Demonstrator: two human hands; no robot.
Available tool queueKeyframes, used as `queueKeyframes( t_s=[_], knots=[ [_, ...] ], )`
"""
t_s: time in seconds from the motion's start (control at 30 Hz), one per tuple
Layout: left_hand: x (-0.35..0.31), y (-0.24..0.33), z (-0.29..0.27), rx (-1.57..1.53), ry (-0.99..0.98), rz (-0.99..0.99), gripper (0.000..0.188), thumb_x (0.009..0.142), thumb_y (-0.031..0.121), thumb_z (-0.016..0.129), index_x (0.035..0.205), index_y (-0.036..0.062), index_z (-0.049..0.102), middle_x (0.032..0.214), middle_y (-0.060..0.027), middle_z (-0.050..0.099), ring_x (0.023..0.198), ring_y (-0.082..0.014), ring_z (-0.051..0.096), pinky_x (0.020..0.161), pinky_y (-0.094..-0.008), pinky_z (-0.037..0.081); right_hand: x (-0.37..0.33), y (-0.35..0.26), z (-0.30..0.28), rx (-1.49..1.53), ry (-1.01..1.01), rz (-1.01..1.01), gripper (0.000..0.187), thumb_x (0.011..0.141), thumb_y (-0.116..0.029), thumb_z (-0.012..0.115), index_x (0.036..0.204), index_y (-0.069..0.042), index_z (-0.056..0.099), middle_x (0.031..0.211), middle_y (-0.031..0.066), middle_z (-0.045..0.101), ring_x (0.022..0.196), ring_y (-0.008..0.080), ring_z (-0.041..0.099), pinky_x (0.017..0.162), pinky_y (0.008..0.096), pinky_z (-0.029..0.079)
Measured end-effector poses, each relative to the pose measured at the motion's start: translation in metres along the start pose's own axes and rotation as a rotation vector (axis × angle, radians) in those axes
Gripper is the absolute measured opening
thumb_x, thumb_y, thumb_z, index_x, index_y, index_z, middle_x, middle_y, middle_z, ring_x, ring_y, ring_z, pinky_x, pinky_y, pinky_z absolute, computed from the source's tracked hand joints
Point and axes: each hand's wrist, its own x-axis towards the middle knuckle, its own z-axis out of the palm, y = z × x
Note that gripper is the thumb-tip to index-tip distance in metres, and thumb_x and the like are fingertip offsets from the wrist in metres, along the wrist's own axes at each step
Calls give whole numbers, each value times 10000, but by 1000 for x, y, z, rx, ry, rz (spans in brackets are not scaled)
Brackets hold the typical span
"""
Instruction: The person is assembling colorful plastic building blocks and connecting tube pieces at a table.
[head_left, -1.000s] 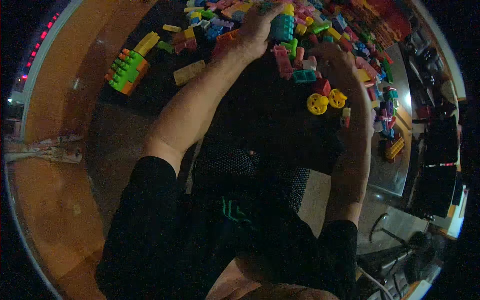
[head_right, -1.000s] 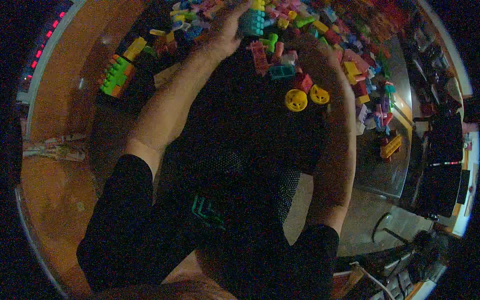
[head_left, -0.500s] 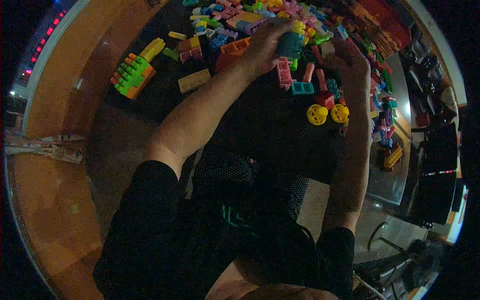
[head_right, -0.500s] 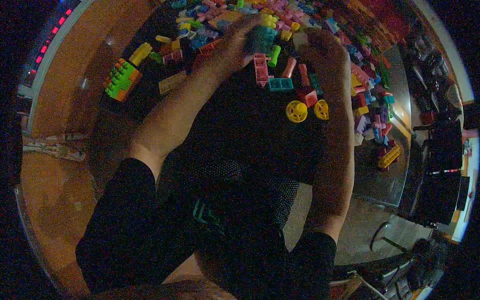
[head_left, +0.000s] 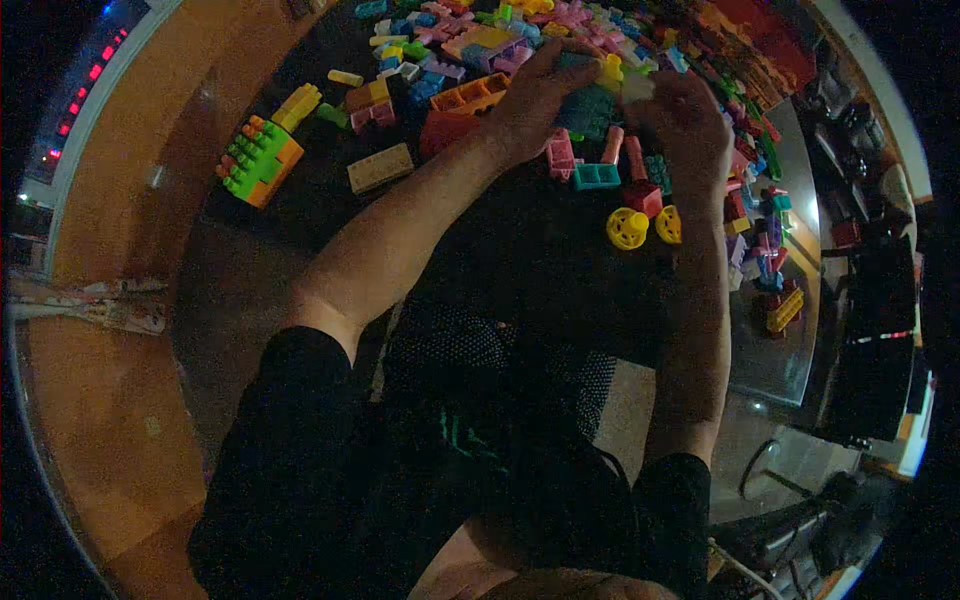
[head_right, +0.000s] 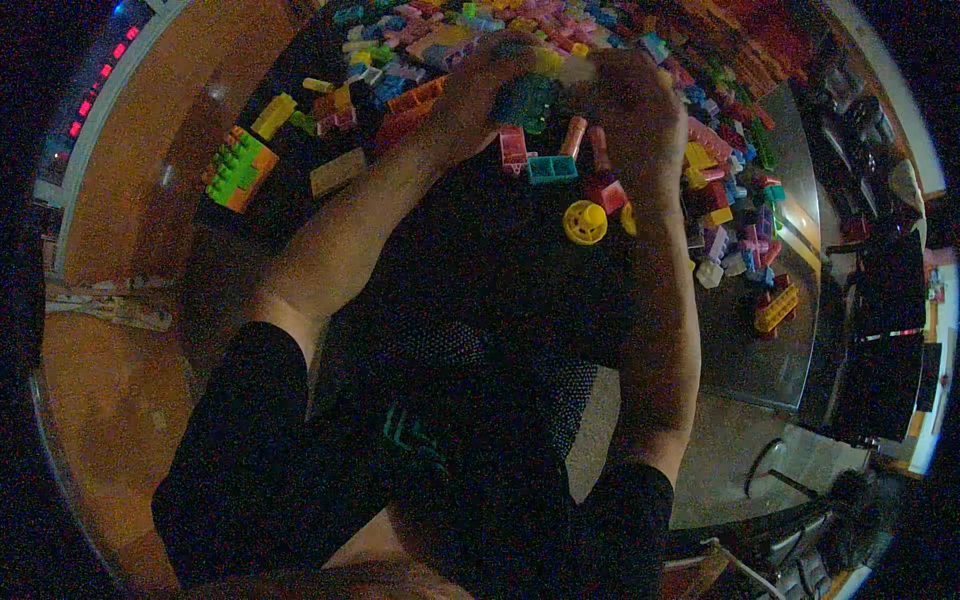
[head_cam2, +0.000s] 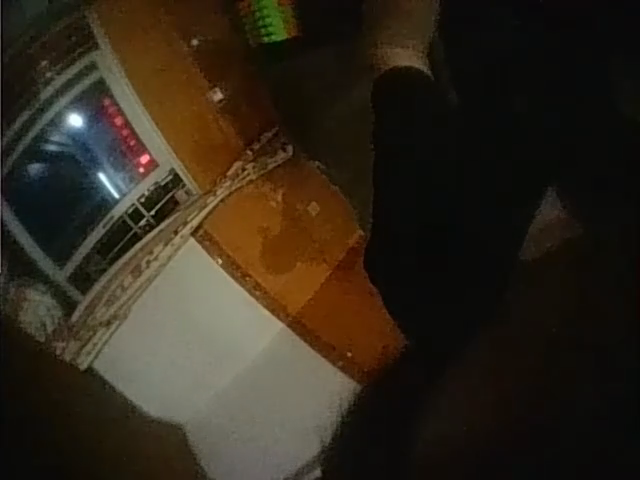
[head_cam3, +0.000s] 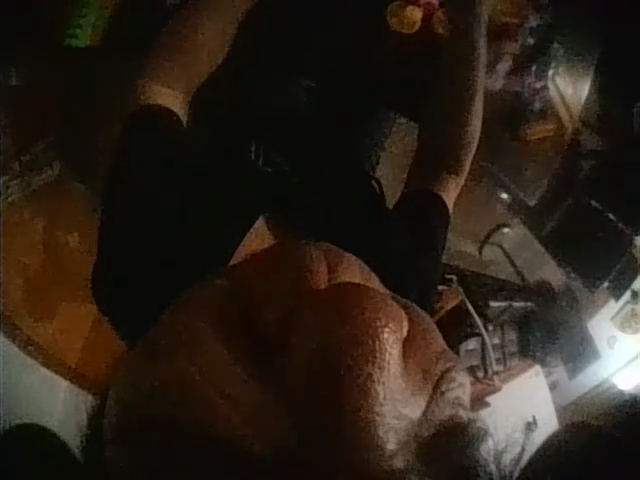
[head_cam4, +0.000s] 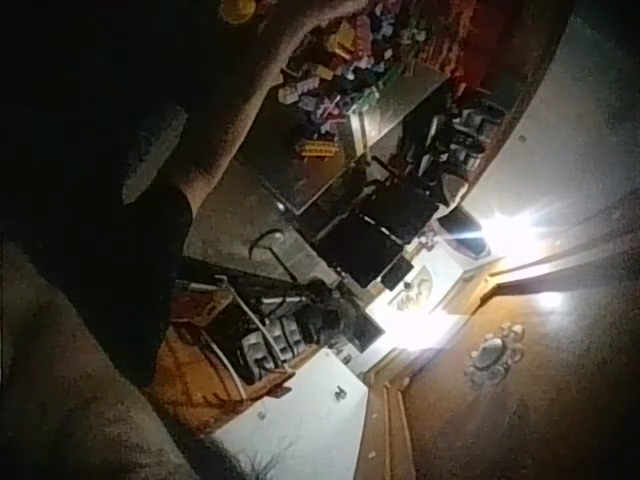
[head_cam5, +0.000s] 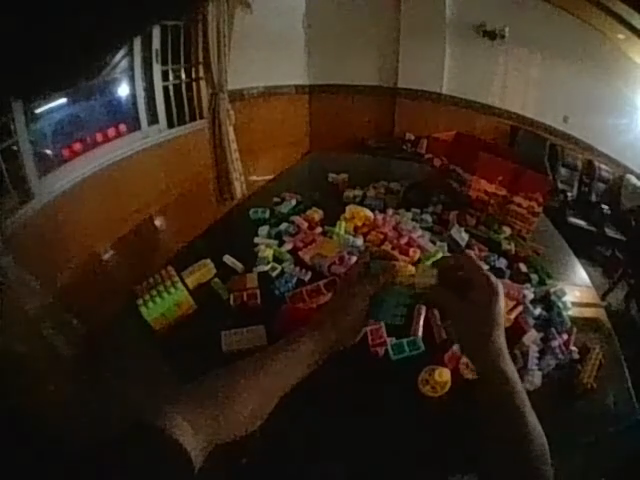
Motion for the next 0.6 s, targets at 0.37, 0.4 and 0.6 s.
queueKeyframes(
  t_s=[0.37, 0.4, 0.6],
  knots=[
    [-3, 10, 1, -5, 27, -116, 305, 873, 252, 538, 1112, 70, 481, 1077, -106, 515, 967, -176, 560, 808, -299, 491, -3, -9, -1, 276, -95, 168, 279, 714, -79, 694, 978, -29, 621, 929, 59, 650, 828, 136, 616, 709, 259, 485],
    [-4, 8, 2, 70, 12, 92, 317, 875, 258, 535, 1118, 62, 479, 1072, -109, 519, 969, -175, 560, 813, -295, 488, -3, -10, -2, 224, -92, 147, 280, 711, -73, 695, 978, -29, 622, 927, 58, 648, 831, 136, 615, 709, 260, 485],
    [-2, 9, -1, 565, 0, 101, 359, 876, 300, 534, 1140, 64, 476, 1043, -107, 537, 962, -178, 565, 816, -299, 487, -3, 0, 1, 130, -88, 69, 276, 711, -86, 694, 972, -33, 622, 905, 66, 639, 801, 154, 617, 702, 268, 483]
  ],
)
